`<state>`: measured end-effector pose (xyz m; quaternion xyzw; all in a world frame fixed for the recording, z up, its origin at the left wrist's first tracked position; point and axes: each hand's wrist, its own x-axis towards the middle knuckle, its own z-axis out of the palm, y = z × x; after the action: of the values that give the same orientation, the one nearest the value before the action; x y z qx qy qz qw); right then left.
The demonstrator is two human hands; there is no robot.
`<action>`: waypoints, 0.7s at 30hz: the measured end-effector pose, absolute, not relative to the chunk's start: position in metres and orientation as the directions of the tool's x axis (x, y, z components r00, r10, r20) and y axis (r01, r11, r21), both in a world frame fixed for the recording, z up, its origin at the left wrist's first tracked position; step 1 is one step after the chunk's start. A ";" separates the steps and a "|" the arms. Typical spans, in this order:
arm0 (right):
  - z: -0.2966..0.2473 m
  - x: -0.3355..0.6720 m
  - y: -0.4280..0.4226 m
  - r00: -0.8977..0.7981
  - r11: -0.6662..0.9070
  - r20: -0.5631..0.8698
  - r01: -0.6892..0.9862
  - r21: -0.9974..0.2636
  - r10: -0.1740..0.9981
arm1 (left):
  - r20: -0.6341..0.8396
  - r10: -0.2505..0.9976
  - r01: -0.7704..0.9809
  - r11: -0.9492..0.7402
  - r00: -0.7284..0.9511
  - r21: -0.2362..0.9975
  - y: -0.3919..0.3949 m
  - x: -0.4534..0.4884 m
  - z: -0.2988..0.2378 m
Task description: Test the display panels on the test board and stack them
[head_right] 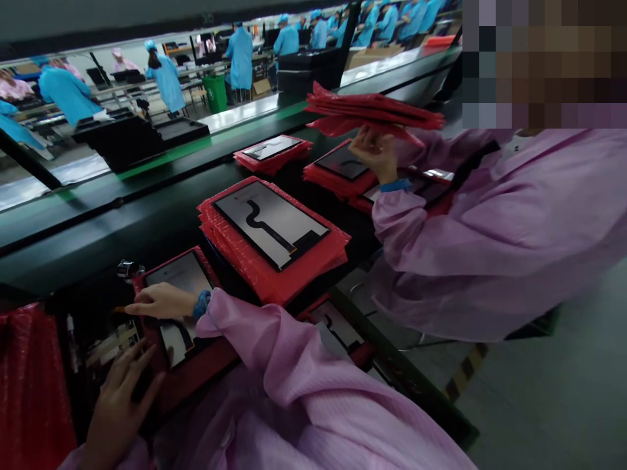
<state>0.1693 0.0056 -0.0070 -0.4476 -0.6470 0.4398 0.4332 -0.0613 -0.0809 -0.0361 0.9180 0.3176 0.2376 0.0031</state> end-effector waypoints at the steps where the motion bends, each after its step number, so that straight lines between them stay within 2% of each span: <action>1: -0.010 0.167 0.005 -0.193 0.214 0.174 0.209 -0.954 0.966 | 0.471 0.579 0.583 -0.797 0.665 0.157 -0.073 -0.061 -0.027; 4: -0.017 0.166 0.000 -0.087 0.194 0.178 0.242 -0.951 0.980 | 0.563 0.587 0.611 -0.772 0.582 0.172 -0.042 -0.051 -0.001; 7: -0.022 0.166 -0.007 -0.068 0.175 0.165 0.192 -0.966 0.984 | 0.560 0.658 0.666 -0.708 0.504 0.233 -0.019 -0.034 0.018; 10: -0.027 0.166 -0.013 -0.084 0.181 0.172 0.110 -0.977 0.981 | 0.519 0.720 0.671 -0.665 0.461 0.327 -0.027 -0.030 0.020; 15: -0.034 0.170 -0.025 -0.160 0.183 0.181 -0.005 -0.983 0.970 | 0.410 0.810 0.758 -0.561 0.419 0.334 -0.063 -0.030 0.011; 19: -0.033 0.174 -0.037 -0.227 0.207 0.214 -0.055 -0.977 0.950 | 0.358 0.794 0.691 -0.605 0.491 0.395 -0.028 -0.018 -0.001; 21: -0.033 0.174 -0.039 -0.231 0.229 0.228 -0.022 -0.973 0.946 | 0.333 0.800 0.684 -0.600 0.500 0.414 -0.007 -0.016 -0.011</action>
<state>0.1738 -0.0394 -0.0334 -0.3782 -0.6108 0.4925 0.4912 -0.0160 -0.0070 -0.0107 0.8584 0.4322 0.2514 0.1145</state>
